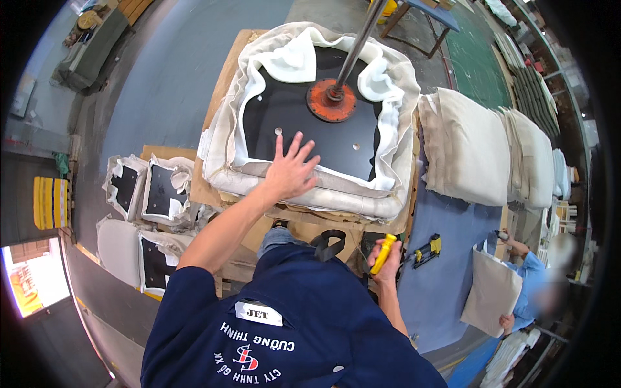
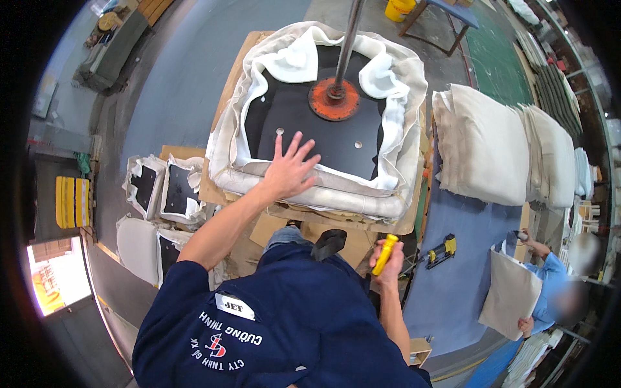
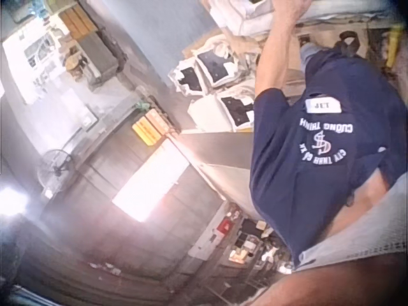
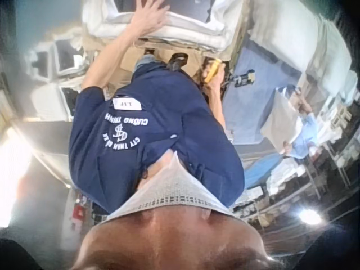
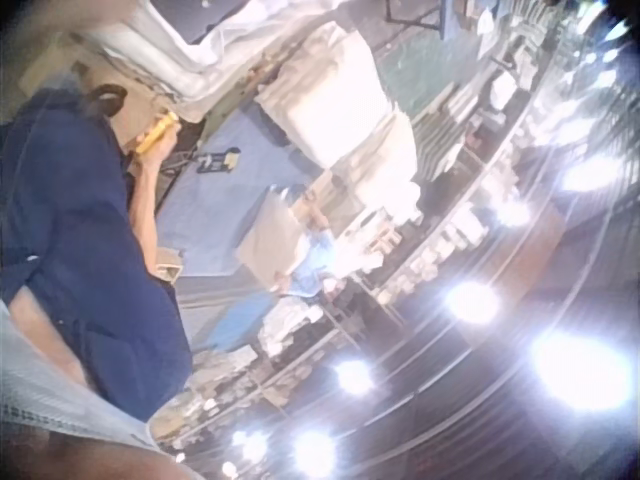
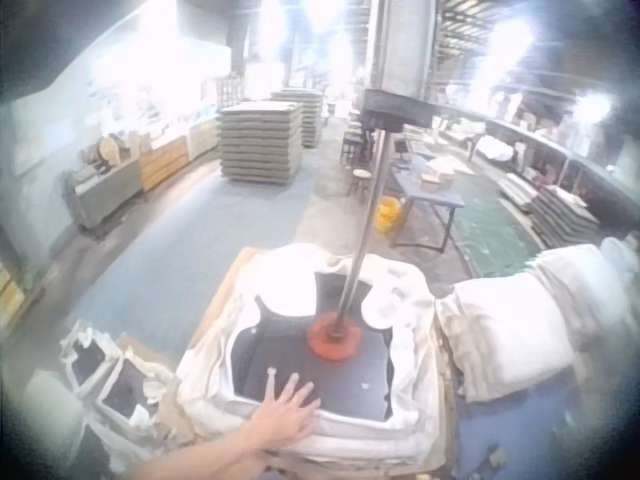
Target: The person staples white fabric onto a black cushion frame using a staple gun, then inserts a foam cushion into the fabric cover. The person works at a workstation in a factory setting.
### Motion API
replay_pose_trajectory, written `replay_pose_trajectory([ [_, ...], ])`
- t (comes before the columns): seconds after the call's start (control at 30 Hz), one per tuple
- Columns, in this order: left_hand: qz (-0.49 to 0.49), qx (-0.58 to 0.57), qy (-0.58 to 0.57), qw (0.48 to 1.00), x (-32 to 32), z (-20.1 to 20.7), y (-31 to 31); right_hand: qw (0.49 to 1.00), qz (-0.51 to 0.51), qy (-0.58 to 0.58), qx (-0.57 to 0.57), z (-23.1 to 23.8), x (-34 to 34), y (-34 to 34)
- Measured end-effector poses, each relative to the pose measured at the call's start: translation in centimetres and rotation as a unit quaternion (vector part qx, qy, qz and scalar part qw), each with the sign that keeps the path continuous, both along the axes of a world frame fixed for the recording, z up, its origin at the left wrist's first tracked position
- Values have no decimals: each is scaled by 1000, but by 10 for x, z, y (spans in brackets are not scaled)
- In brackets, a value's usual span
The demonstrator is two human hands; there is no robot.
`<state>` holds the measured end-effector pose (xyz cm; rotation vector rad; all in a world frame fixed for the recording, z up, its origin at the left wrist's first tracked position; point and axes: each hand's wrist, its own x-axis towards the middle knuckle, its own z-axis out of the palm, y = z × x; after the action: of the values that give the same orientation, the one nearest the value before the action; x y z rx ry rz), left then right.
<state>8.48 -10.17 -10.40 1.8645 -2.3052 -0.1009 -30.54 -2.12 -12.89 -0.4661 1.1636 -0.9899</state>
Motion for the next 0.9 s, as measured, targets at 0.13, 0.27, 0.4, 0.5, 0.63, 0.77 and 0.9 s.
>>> replay_pose_trajectory([
  [0.13, 17, -14, 51, 998, -27, -1, 11, 969, 40, 241, -25, -5, -30, 22],
  [0.27, 46, -18, 104, 993, -42, 6, -5, 953, 67, 288, 69, -25, -47, 47],
  [0.4, 27, -19, 98, 995, -38, -4, -18, 943, 117, 275, 146, -22, -45, 43],
  [0.5, 25, -32, 112, 993, -37, -12, -26, 946, 104, 285, 115, -17, -34, 39],
  [0.63, 20, 3, 109, 994, -48, -14, -13, 957, 32, 278, 72, -16, -38, 45],
  [0.77, 6, -74, 182, 980, -46, -14, 21, 958, -14, 286, -33, 2, -36, 47],
  [0.9, 29, -141, 184, 972, -34, -21, 18, 927, 44, 360, -96, 18, -46, 44],
])
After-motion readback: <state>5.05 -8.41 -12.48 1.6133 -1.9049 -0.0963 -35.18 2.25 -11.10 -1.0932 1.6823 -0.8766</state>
